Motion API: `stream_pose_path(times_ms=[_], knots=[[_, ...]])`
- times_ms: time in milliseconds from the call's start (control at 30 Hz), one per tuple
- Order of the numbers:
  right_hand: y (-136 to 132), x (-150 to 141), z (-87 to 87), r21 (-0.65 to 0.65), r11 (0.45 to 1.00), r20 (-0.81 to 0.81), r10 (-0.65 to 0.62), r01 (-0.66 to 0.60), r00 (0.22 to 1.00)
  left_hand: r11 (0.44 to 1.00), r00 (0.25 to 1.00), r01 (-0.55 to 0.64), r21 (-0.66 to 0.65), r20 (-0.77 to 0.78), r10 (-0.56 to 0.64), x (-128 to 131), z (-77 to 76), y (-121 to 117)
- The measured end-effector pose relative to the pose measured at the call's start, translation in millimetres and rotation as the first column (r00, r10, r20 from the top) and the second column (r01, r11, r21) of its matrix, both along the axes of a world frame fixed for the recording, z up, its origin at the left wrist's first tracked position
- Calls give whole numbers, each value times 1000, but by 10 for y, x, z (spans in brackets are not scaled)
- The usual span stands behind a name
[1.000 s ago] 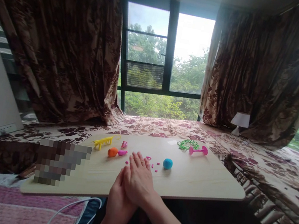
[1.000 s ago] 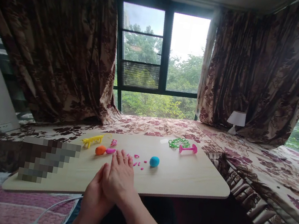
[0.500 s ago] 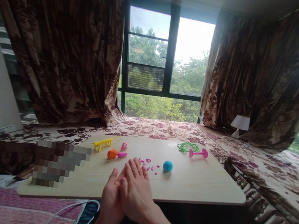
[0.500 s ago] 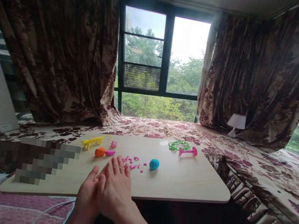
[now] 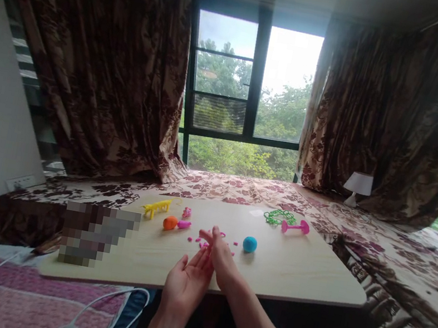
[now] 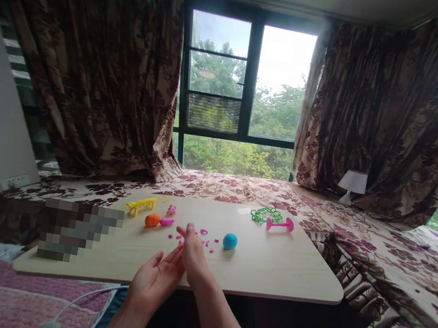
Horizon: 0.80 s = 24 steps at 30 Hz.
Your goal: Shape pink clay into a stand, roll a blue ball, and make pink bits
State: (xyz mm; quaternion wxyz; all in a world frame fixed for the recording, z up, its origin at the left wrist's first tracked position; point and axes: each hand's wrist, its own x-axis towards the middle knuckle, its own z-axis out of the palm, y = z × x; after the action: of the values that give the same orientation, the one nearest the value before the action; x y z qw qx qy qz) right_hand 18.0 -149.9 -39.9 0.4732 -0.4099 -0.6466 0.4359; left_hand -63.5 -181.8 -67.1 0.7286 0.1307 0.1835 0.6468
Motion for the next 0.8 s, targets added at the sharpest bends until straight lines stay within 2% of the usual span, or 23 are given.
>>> stream_pose_path(times_ms=[67, 167, 267, 367, 467, 567, 633, 700, 800], knots=[[19, 2, 18, -22, 999, -49, 25, -26, 998, 1000, 998, -26, -11, -56, 25, -57, -36, 38], [7, 97, 82, 0, 1000, -69, 23, -23, 997, 995, 977, -102, -1, -187, 100, -179, -10, 103], [-14, 362, 102, 55, 997, 2, -47, 47, 999, 969, 898, -238, 61, -367, 244, -382, 71, 270], [-21, 680, 20, 141, 977, 157, -184, 162, 970, 930, 731, -324, 173, -578, 362, -611, 111, 528], [-38, 855, -110, 237, 944, 338, -303, 231, 891, 901, 485, -314, 299, -766, 423, -766, 67, 737], [-62, 830, -185, 312, 924, 490, -355, 220, 796, 889, 247, -200, 412, -857, 452, -814, -26, 808], [-60, 752, -187, 356, 912, 563, -382, 203, 733, 885, 126, -98, 454, -877, 464, -817, -80, 805], [-37, 672, -166, 387, 903, 623, -404, 185, 669, 880, 35, -2, 474, -880, 474, -823, -112, 795], [19, 596, -130, 415, 894, 692, -430, 167, 580, 872, -59, 103, 478, -872, 485, -866, -120, 795]])
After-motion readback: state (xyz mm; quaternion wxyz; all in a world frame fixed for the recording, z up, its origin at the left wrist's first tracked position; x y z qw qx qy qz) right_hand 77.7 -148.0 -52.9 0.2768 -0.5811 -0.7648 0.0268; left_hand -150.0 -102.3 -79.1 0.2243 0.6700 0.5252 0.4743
